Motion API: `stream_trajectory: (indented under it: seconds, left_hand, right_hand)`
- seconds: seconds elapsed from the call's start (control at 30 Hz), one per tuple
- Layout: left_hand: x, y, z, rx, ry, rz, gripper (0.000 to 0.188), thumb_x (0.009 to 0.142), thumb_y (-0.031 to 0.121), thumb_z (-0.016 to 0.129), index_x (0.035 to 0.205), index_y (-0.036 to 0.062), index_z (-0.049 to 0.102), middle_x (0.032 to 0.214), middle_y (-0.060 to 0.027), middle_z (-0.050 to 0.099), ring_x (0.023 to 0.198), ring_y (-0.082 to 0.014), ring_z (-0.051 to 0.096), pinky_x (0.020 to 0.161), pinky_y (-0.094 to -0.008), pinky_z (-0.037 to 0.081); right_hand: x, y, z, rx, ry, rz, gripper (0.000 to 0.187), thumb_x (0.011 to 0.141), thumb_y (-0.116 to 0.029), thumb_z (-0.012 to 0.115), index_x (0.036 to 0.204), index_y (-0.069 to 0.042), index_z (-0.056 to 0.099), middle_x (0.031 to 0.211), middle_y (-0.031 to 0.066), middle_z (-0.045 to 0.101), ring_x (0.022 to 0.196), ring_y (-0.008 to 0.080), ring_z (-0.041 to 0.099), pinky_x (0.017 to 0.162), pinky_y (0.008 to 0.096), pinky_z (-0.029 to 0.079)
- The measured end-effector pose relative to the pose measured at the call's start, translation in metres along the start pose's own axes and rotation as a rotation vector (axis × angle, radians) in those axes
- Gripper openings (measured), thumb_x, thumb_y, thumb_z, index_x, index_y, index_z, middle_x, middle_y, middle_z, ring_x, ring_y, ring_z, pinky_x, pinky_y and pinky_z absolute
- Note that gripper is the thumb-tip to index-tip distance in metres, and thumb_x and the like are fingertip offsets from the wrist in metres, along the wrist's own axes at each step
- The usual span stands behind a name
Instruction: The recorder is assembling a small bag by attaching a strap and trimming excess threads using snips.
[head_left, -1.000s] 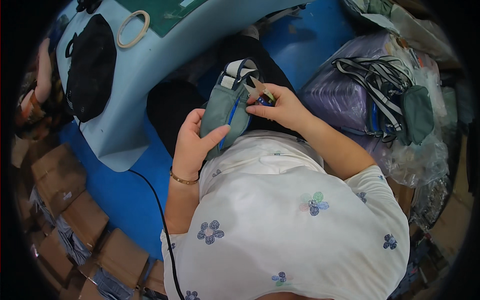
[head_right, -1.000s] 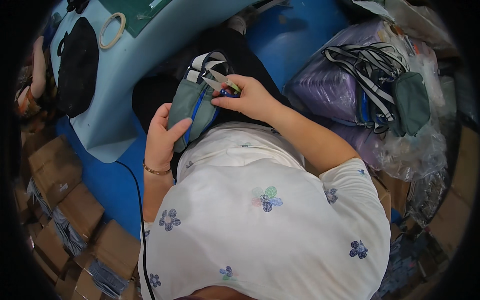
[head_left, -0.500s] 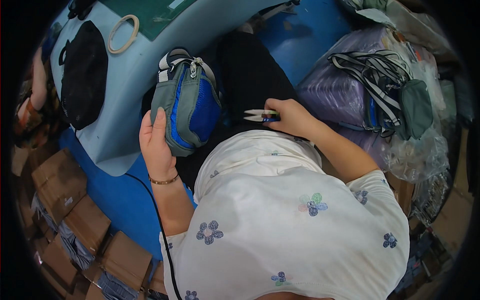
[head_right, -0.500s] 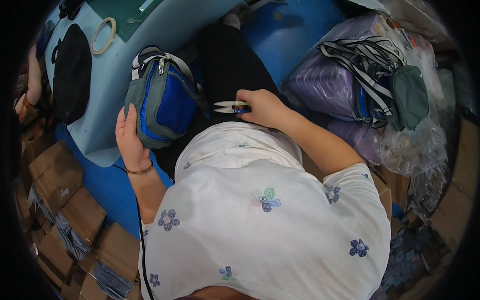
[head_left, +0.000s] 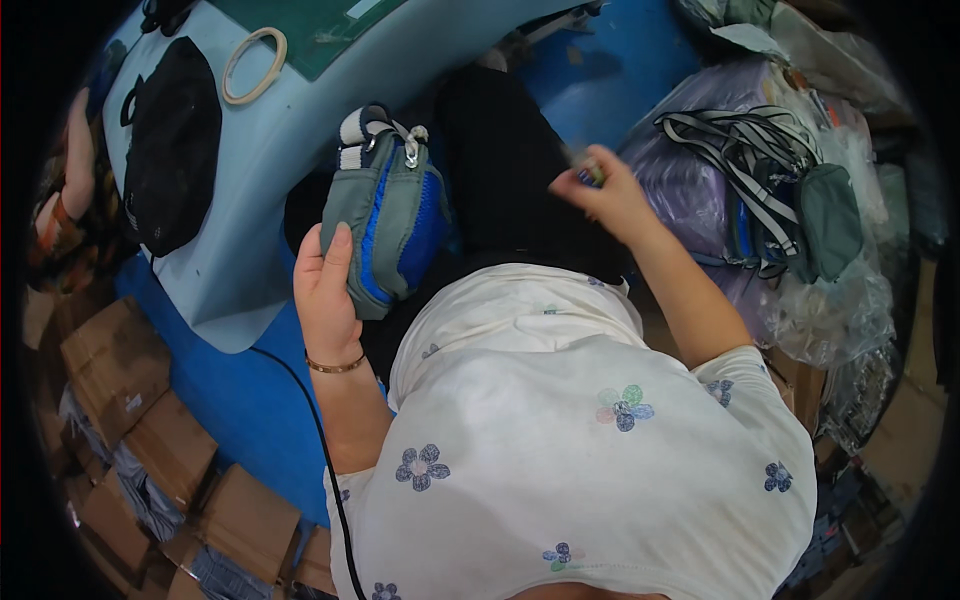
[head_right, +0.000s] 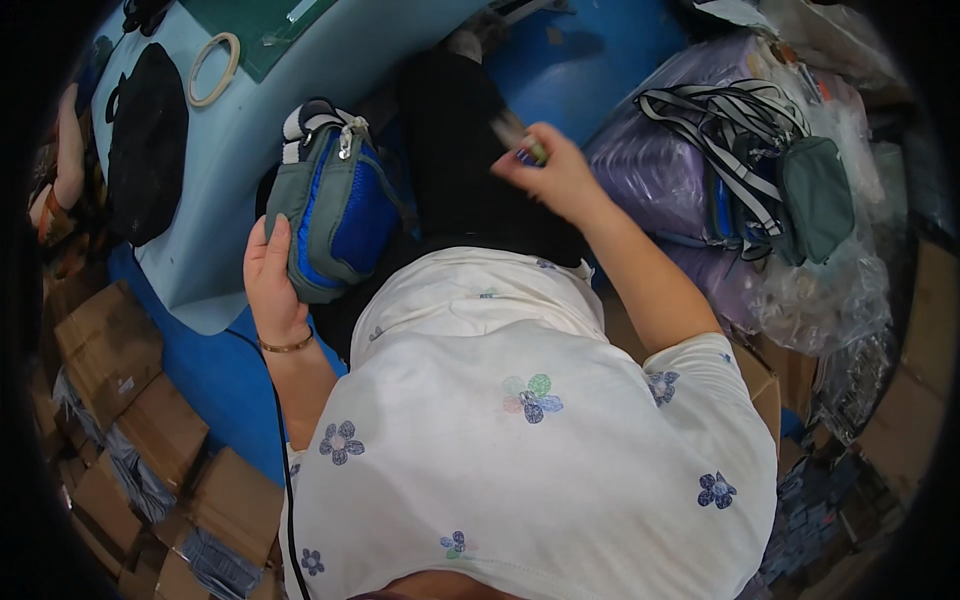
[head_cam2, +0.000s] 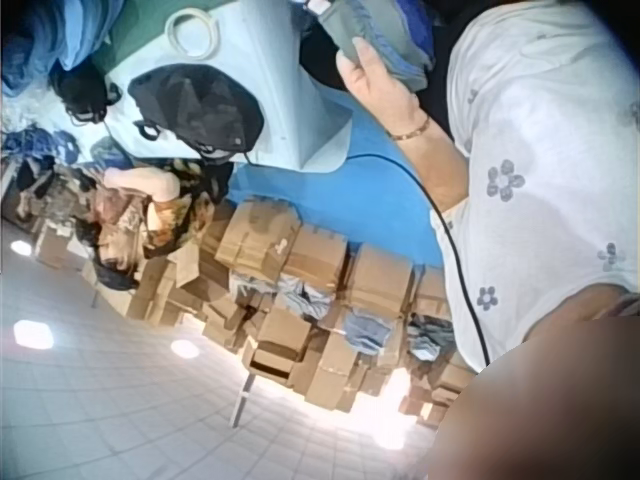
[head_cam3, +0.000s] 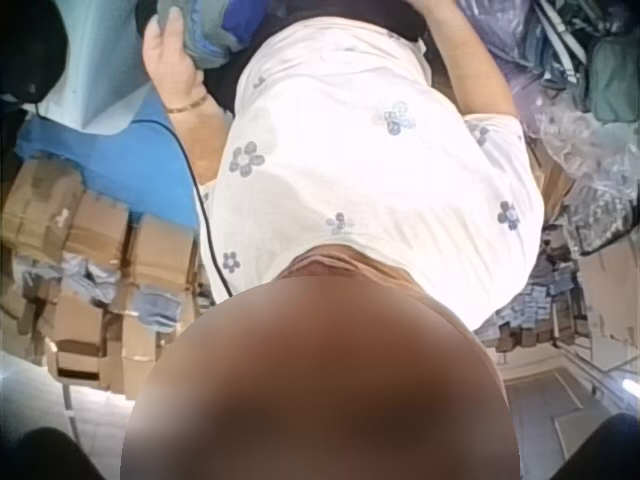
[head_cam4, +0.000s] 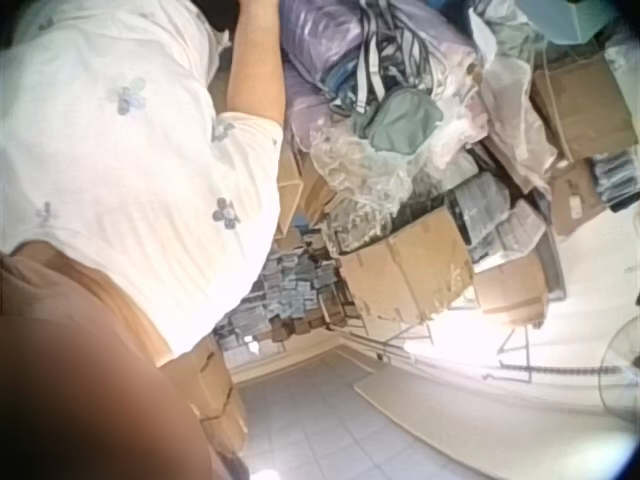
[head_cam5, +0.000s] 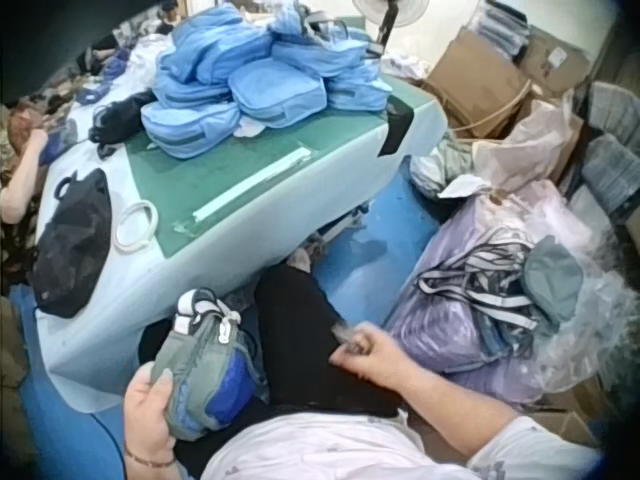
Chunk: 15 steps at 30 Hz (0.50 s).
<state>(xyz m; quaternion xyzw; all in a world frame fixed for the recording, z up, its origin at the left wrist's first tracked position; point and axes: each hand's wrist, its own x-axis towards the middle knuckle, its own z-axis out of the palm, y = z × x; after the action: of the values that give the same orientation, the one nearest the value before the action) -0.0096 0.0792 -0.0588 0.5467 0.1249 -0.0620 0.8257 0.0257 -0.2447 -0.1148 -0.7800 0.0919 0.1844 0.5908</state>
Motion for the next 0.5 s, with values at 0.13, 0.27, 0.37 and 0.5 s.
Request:
stream_trajectory:
  seconds: [0.13, 0.27, 0.37, 0.5]
  left_hand:
    - [0.000, -0.004, 0.008, -0.010, -0.038, -0.036, 0.022, 0.095, 0.012, 0.050, 0.111, -0.0022, 0.057, 0.104, -0.0098, 0.065, 0.090, -0.0135, 0.062, 0.080, -0.0247, 0.049]
    - [0.004, -0.004, 0.012, -0.008, -0.070, -0.065, 0.022, 0.096, 0.012, 0.050, 0.110, -0.0023, 0.057, 0.104, -0.0098, 0.065, 0.089, -0.0130, 0.062, 0.080, -0.0247, 0.049]
    - [0.003, -0.005, 0.007, -0.016, -0.017, -0.037, 0.022, 0.096, 0.012, 0.050, 0.110, -0.0022, 0.057, 0.104, -0.0100, 0.065, 0.089, -0.0136, 0.062, 0.080, -0.0252, 0.050]
    - [0.000, -0.004, -0.008, -0.032, 0.049, 0.015, 0.024, 0.097, 0.014, 0.048, 0.111, -0.0028, 0.056, 0.106, -0.0113, 0.064, 0.092, -0.0154, 0.063, 0.081, -0.0264, 0.050]
  right_hand:
    - [0.004, -0.009, -0.030, 0.042, -0.001, -0.051, 0.024, 0.078, -0.012, 0.073, 0.093, -0.010, 0.055, 0.082, 0.0006, 0.066, 0.061, 0.0030, 0.053, 0.048, 0.0169, 0.038]
    - [-0.015, 0.011, 0.004, -0.175, -0.352, -0.165, 0.027, 0.078, -0.011, 0.072, 0.097, -0.005, 0.053, 0.087, 0.0078, 0.069, 0.079, 0.0173, 0.066, 0.071, 0.0295, 0.050]
    - [-0.024, -0.011, 0.031, -0.639, -0.337, -0.164, 0.031, 0.073, -0.016, 0.072, 0.097, -0.009, 0.054, 0.081, 0.0125, 0.066, 0.078, 0.0304, 0.064, 0.069, 0.0378, 0.049]
    - [-0.026, -0.010, 0.042, -0.794, -0.352, -0.138, 0.030, 0.072, -0.016, 0.069, 0.096, -0.011, 0.053, 0.079, 0.0130, 0.065, 0.077, 0.0338, 0.063, 0.066, 0.0426, 0.048]
